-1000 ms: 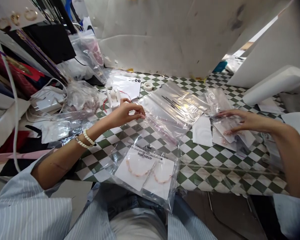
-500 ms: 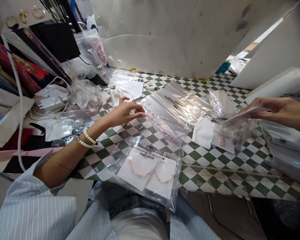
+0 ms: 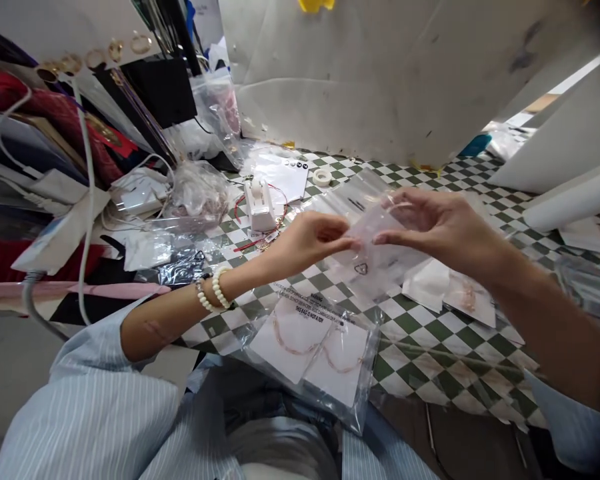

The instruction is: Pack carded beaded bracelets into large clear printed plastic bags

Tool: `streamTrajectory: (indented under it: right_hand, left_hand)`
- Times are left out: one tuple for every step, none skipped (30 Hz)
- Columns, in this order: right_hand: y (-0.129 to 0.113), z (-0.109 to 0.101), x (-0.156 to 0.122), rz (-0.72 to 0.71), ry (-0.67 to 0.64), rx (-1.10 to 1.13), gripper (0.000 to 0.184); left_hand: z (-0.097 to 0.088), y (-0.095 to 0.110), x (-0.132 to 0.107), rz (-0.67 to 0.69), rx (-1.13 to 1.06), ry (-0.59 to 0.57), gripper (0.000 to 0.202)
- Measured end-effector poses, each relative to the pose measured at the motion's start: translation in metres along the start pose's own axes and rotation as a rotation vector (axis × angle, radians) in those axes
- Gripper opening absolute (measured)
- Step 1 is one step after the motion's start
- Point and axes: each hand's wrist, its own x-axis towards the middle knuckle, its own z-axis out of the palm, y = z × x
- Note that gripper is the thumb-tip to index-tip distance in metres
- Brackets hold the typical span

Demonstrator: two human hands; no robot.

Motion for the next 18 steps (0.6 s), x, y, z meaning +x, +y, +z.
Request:
streamTrajectory:
  right_hand:
    - [0.0, 0.004, 0.004, 0.012, 0.015, -0.001, 0.058]
    - [0.001, 0.006, 0.006, 0.029, 0.039, -0.006, 0.066]
    - [0.004, 0.008, 0.009, 0.058, 0.059, 0.005, 0.068]
    - [0.008, 0.01, 0.011, 0.107, 0.059, 0.053, 0.065]
    - [0.012, 0.013, 0.013, 0.15, 0.058, 0.123, 0.057]
    - [0.017, 0.017, 0.016, 0.174, 0.062, 0.199, 0.049]
    - [0.021, 0.02, 0.019, 0.174, 0.074, 0.265, 0.042]
    - [0.025, 0.024, 0.022, 0.154, 0.094, 0.306, 0.037]
    - [0.027, 0.028, 0.024, 0.116, 0.121, 0.325, 0.034]
    - [0.029, 0.031, 0.027, 0.055, 0.149, 0.323, 0.032]
    - [0.029, 0.033, 0.029, -0.024, 0.167, 0.301, 0.029]
    - [0.027, 0.034, 0.03, -0.125, 0.168, 0.264, 0.024]
    - [0.024, 0.035, 0.03, -0.241, 0.17, 0.21, 0.018]
    - [0.021, 0.035, 0.029, -0.359, 0.175, 0.138, 0.013]
    - [0.017, 0.034, 0.028, -0.46, 0.174, 0.049, 0.009]
    - [0.013, 0.032, 0.027, -0.531, 0.172, -0.039, 0.008]
    - [0.009, 0.029, 0.026, -0.556, 0.174, -0.104, 0.009]
    - [0.007, 0.026, 0.025, -0.528, 0.174, -0.125, 0.014]
  left_hand:
    - [0.0, 0.001, -0.001, -0.047, -0.061, 0.046, 0.02]
    - [-0.001, 0.001, -0.002, -0.088, -0.103, 0.106, 0.02]
    - [-0.004, 0.0, -0.004, -0.118, -0.129, 0.168, 0.019]
    - [-0.007, -0.003, -0.006, -0.138, -0.141, 0.218, 0.019]
    - [-0.01, -0.006, -0.009, -0.148, -0.145, 0.258, 0.02]
    - [-0.013, -0.009, -0.01, -0.151, -0.147, 0.283, 0.022]
    - [-0.015, -0.012, -0.012, -0.151, -0.149, 0.286, 0.023]
    - [-0.017, -0.016, -0.013, -0.147, -0.151, 0.271, 0.025]
    - [-0.02, -0.019, -0.013, -0.141, -0.159, 0.249, 0.028]
    - [-0.022, -0.023, -0.013, -0.135, -0.177, 0.229, 0.036]
    - [-0.024, -0.026, -0.013, -0.131, -0.202, 0.22, 0.046]
    - [-0.027, -0.029, -0.013, -0.14, -0.231, 0.216, 0.056]
    - [-0.029, -0.031, -0.012, -0.162, -0.257, 0.211, 0.064]
    - [-0.031, -0.032, -0.012, -0.194, -0.272, 0.193, 0.068]
    - [-0.033, -0.033, -0.012, -0.225, -0.275, 0.16, 0.067]
    - [-0.034, -0.033, -0.012, -0.246, -0.269, 0.13, 0.064]
    - [-0.033, -0.031, -0.012, -0.254, -0.257, 0.118, 0.06]
    - [-0.032, -0.03, -0.013, -0.248, -0.242, 0.139, 0.055]
